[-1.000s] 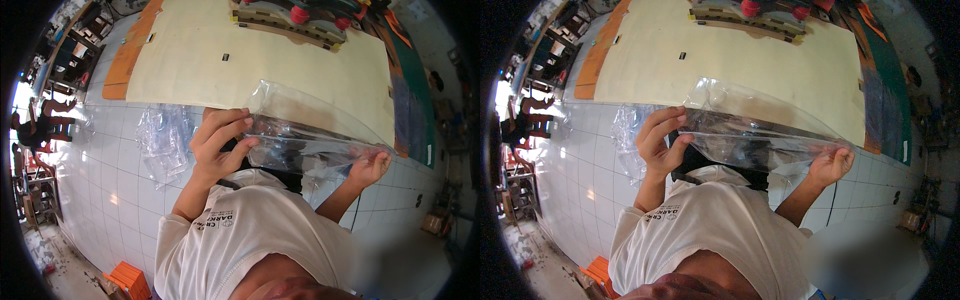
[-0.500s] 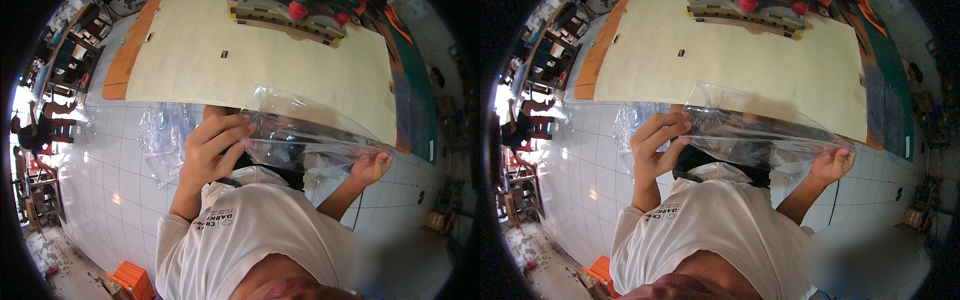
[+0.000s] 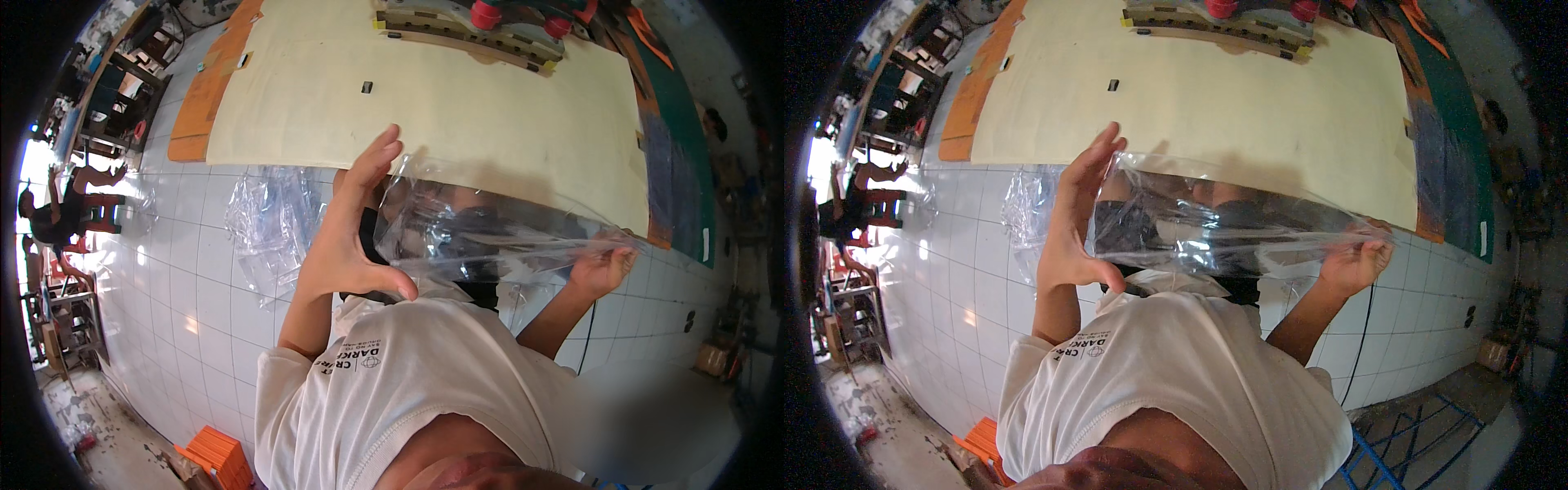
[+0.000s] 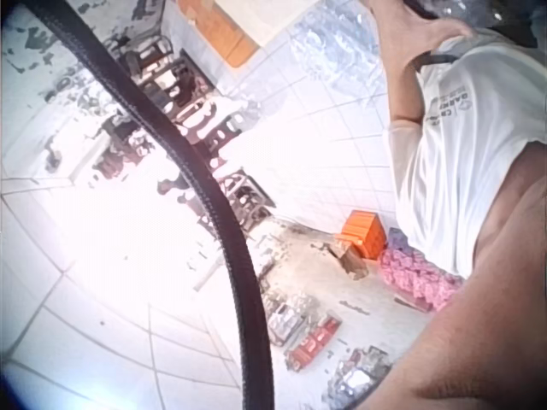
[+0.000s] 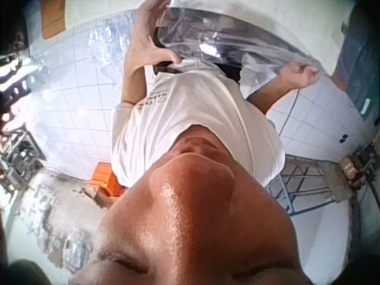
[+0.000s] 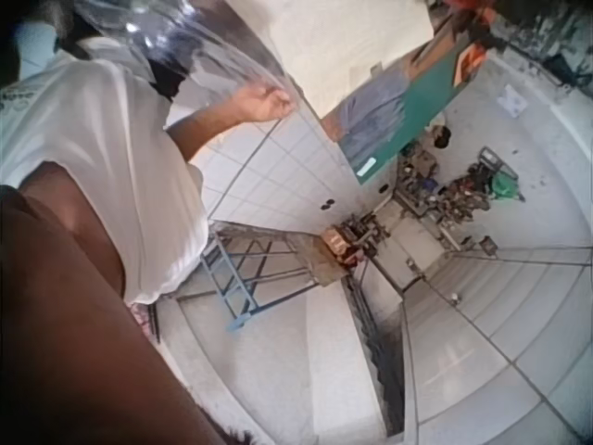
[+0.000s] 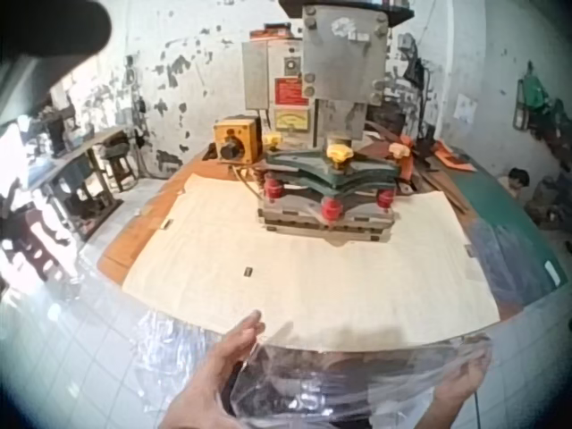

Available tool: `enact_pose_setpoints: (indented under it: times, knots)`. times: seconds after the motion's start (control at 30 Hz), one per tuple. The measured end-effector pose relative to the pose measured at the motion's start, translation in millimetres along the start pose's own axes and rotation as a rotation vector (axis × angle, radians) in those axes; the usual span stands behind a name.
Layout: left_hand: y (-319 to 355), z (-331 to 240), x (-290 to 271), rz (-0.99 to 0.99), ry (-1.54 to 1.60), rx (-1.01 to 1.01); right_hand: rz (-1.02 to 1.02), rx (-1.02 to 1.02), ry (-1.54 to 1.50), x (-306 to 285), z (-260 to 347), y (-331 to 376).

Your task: The person aligns a transparent plastic sheet on a table and folds its edges and corners by hand to form a clear box.

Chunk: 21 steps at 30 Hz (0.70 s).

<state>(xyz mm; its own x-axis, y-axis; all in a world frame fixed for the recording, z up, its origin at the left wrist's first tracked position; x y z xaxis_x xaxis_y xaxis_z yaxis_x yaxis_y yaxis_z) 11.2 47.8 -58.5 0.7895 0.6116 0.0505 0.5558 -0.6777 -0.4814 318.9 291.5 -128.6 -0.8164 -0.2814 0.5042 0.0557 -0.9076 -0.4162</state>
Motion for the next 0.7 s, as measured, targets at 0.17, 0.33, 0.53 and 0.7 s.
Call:
enact_pose_setpoints:
  times: [0.17, 0.33, 0.53, 0.7]
  knots:
    - [6, 19, 5, 0.112, 0.223, -0.126, -0.05, 0.006, -0.032, 3, -5, 3]
    - [-2, 22, -2, 0.104, 0.198, -0.031, 0.049, 0.103, -0.044, 19, -5, 3]
    - [-3, 17, -6, 0.019, 0.103, -0.053, 0.023, 0.151, 0.046, 24, -11, 4]
    - [-6, 19, -9, -0.056, 0.046, 0.019, 0.118, 0.179, 0.118, 48, -2, 3]
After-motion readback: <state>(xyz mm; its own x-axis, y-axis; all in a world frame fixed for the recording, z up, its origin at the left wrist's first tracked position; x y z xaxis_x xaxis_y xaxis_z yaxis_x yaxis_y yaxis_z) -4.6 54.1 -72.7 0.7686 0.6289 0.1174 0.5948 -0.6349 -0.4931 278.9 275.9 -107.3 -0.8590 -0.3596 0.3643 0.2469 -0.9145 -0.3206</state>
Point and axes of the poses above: each hand's wrist, its own y-axis away from the middle knuckle, its own x-axis out of the palm, z = x × y, the point moved 8 cm from there along -y, towards the middle knuckle, and after that the axes turned 2 degrees about -z, right-handed, at the moved point
